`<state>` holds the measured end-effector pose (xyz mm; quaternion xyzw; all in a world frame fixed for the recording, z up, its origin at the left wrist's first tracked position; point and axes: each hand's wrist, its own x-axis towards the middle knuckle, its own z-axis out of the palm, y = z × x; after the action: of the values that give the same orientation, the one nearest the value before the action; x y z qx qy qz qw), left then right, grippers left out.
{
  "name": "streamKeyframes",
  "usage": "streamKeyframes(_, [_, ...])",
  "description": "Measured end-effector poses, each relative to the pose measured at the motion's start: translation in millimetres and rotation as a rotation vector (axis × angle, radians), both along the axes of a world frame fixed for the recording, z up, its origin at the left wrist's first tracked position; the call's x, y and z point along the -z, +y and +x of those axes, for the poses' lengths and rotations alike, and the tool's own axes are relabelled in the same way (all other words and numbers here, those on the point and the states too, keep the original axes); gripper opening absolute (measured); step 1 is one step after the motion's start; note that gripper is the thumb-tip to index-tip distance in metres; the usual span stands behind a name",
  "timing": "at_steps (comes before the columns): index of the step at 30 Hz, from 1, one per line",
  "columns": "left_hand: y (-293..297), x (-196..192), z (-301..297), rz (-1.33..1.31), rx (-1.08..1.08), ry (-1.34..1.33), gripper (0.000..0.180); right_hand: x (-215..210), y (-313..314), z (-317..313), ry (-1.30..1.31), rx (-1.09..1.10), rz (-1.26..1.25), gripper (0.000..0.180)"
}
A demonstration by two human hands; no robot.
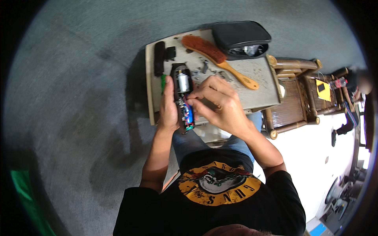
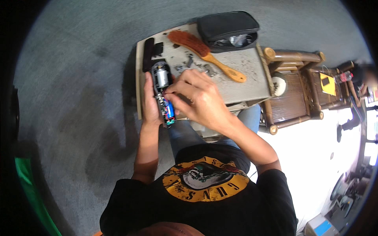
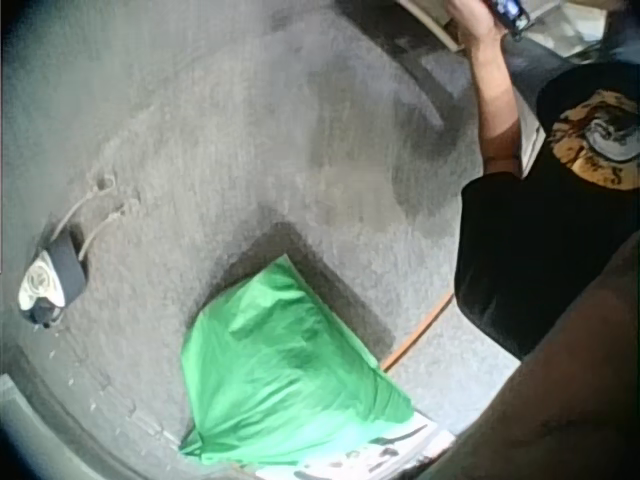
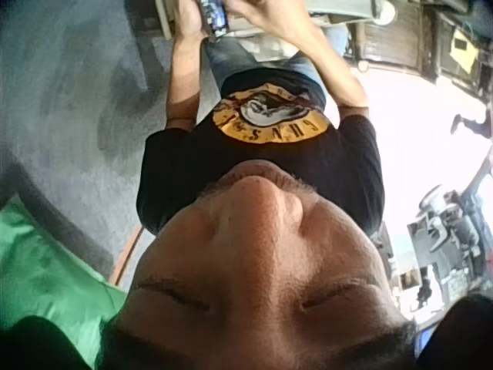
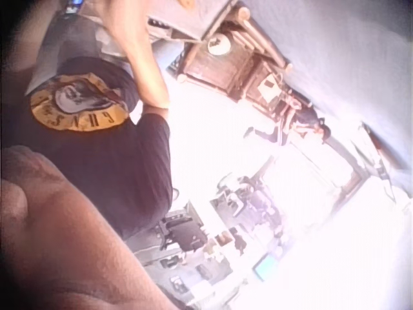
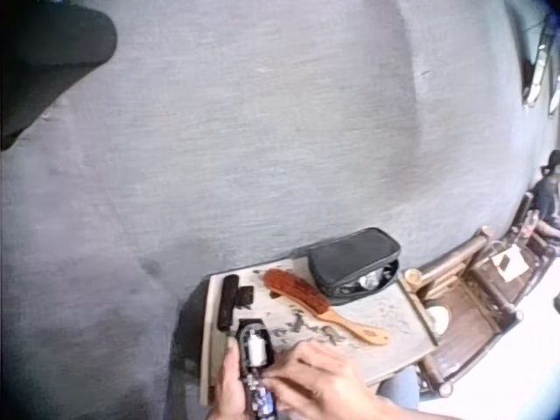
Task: The person cleans and reassembles hair clippers by brushing the internal components with a brush, placing a battery into the housing, and securing the internal parts with a screwdriver.
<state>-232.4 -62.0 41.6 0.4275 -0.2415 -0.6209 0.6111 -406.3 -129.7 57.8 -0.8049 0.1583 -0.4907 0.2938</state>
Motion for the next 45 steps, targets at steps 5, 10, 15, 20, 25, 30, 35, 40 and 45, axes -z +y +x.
streamKeyframes(5, [0, 3, 2, -0.067, -0.023, 0.087, 0.08, -7, -19, -33, 0.066, 0.269, 0.01, 0.012])
streamKeyframes(10, [-1, 4, 4, -0.114, -0.002, 0.129, 0.081, -1, -32, -54, 0.134, 0.419, 0.022, 0.013])
streamKeyframes(15, [8, 6, 7, -0.324, -0.05, 0.302, 0.083, 4, -26, -43, 0.204, 0.356, -0.122, 0.013])
streamKeyframes(20, [38, -6, 24, -0.635, 0.028, 0.478, 0.079, 6, -9, -24, 0.218, 0.258, -0.125, 0.012])
streamKeyframes(25, [52, -4, 51, -0.742, -0.073, 0.405, 0.074, -3, 8, 8, 0.275, 0.159, -0.154, 0.013])
streamKeyframes(30, [61, 6, 57, -0.638, -0.257, 0.35, 0.073, -1, 23, 68, 0.417, 0.163, -0.12, 0.034])
streamKeyframes(35, [62, 6, 54, -0.589, -0.298, 0.331, 0.072, -5, 22, 105, 0.772, 0.201, 0.01, 0.057])
streamKeyframes(40, [63, 4, 52, -0.502, -0.354, 0.315, 0.073, -6, 18, 95, 0.601, 0.19, 0.026, 0.054])
streamKeyframes(45, [59, 1, 48, -0.412, -0.364, 0.28, 0.073, -28, 12, 50, 0.397, 0.163, 0.127, 0.044])
